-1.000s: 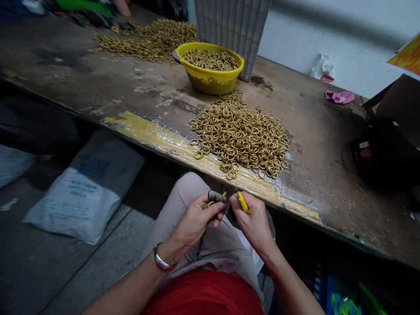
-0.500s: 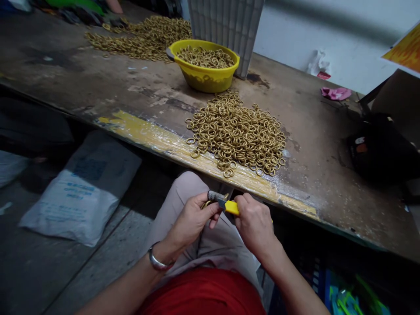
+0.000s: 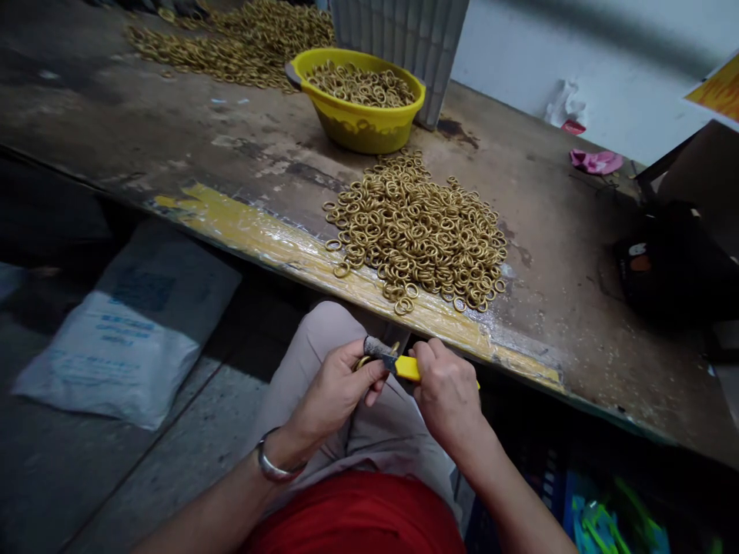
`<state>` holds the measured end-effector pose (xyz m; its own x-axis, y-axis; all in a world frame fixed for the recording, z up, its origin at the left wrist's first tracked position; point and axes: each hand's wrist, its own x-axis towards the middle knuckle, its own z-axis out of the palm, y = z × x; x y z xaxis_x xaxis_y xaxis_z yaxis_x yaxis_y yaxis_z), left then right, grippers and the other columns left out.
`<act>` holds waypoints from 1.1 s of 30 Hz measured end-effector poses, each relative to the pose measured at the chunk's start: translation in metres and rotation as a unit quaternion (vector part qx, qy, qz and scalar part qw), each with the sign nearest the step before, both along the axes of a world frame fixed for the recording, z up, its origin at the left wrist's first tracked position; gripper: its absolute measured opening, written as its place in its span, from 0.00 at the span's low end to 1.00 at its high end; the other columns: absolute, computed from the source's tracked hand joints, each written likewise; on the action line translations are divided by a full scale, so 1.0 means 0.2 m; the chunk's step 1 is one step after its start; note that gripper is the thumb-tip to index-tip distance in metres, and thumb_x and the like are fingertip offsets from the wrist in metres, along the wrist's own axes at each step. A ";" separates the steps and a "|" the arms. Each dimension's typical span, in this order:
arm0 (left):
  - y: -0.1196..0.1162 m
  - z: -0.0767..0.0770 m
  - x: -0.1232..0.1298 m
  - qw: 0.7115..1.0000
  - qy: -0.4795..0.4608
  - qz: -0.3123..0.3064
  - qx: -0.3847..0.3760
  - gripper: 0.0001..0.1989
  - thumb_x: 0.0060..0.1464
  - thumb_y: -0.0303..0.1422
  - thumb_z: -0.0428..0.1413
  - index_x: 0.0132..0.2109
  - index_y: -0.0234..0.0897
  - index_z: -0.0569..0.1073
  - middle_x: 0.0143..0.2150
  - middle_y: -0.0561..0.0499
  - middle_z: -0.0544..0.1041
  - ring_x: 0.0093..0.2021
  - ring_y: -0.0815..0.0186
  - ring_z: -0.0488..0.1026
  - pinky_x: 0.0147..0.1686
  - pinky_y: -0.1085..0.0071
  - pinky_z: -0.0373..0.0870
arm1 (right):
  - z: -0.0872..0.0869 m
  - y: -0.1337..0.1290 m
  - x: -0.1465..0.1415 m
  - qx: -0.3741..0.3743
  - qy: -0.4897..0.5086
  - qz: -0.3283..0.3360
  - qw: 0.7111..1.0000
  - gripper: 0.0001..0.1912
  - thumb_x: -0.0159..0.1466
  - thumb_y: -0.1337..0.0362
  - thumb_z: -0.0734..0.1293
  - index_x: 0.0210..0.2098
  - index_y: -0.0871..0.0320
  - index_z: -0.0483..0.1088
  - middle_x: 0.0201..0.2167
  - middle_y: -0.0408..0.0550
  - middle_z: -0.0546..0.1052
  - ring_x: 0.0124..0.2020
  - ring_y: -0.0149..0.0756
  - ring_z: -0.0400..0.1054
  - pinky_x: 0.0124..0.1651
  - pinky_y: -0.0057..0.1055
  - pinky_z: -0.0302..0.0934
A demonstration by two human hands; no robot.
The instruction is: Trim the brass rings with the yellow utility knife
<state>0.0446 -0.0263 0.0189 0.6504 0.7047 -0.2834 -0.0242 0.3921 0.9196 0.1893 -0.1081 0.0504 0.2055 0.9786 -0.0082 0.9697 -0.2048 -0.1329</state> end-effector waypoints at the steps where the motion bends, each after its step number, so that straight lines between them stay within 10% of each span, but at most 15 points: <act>1: 0.00 0.00 0.00 1.000 0.002 -0.002 -0.001 0.08 0.53 0.34 0.56 0.31 0.33 0.69 0.20 0.58 0.68 0.17 0.76 0.61 0.17 0.80 0.58 | 0.00 0.00 -0.01 0.004 -0.005 0.002 1.000 0.10 0.60 0.75 0.61 0.36 0.57 0.70 0.32 0.46 0.75 0.30 0.35 0.69 0.32 0.29 0.52; 12: 0.02 0.07 -0.09 0.997 0.002 -0.071 0.010 0.08 0.52 0.32 0.58 0.30 0.34 0.69 0.22 0.57 0.65 0.21 0.75 0.60 0.21 0.79 0.57 | 0.03 0.08 0.20 -0.065 -0.099 -0.145 0.982 0.10 0.58 0.76 0.61 0.34 0.59 0.71 0.28 0.49 0.76 0.26 0.36 0.66 0.28 0.31 0.44; 20: 0.02 -0.03 -0.03 0.974 -0.098 -0.025 -0.204 0.17 0.49 0.43 0.62 0.30 0.34 0.66 0.24 0.55 0.66 0.21 0.76 0.58 0.17 0.80 0.46 | -0.03 0.25 0.13 0.081 0.045 0.023 0.995 0.14 0.57 0.76 0.61 0.38 0.58 0.72 0.34 0.48 0.74 0.34 0.36 0.67 0.35 0.28 0.54; 27: 0.05 -0.06 -0.05 0.957 -0.133 0.011 -0.259 0.14 0.47 0.37 0.65 0.34 0.33 0.70 0.29 0.51 0.72 0.23 0.75 0.65 0.17 0.82 0.52 | -0.09 0.37 0.17 0.037 -0.015 0.004 0.999 0.10 0.55 0.77 0.60 0.30 0.58 0.69 0.32 0.47 0.71 0.28 0.34 0.61 0.30 0.30 0.47; 33: 0.11 -0.09 0.03 0.948 -0.149 -0.001 -0.280 0.18 0.46 0.43 0.65 0.34 0.31 0.73 0.34 0.45 0.76 0.25 0.69 0.72 0.15 0.80 0.57 | -0.06 0.32 0.32 0.127 0.140 -0.093 0.978 0.03 0.59 0.66 0.62 0.29 0.57 0.67 0.24 0.44 0.69 0.26 0.34 0.60 0.30 0.29 0.49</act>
<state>0.0507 -0.0038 0.0014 0.7617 0.4969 -0.4158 -0.2489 0.8169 0.5202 0.2535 -0.0443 0.0383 0.4050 0.9022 0.1484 0.8374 -0.3008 -0.4565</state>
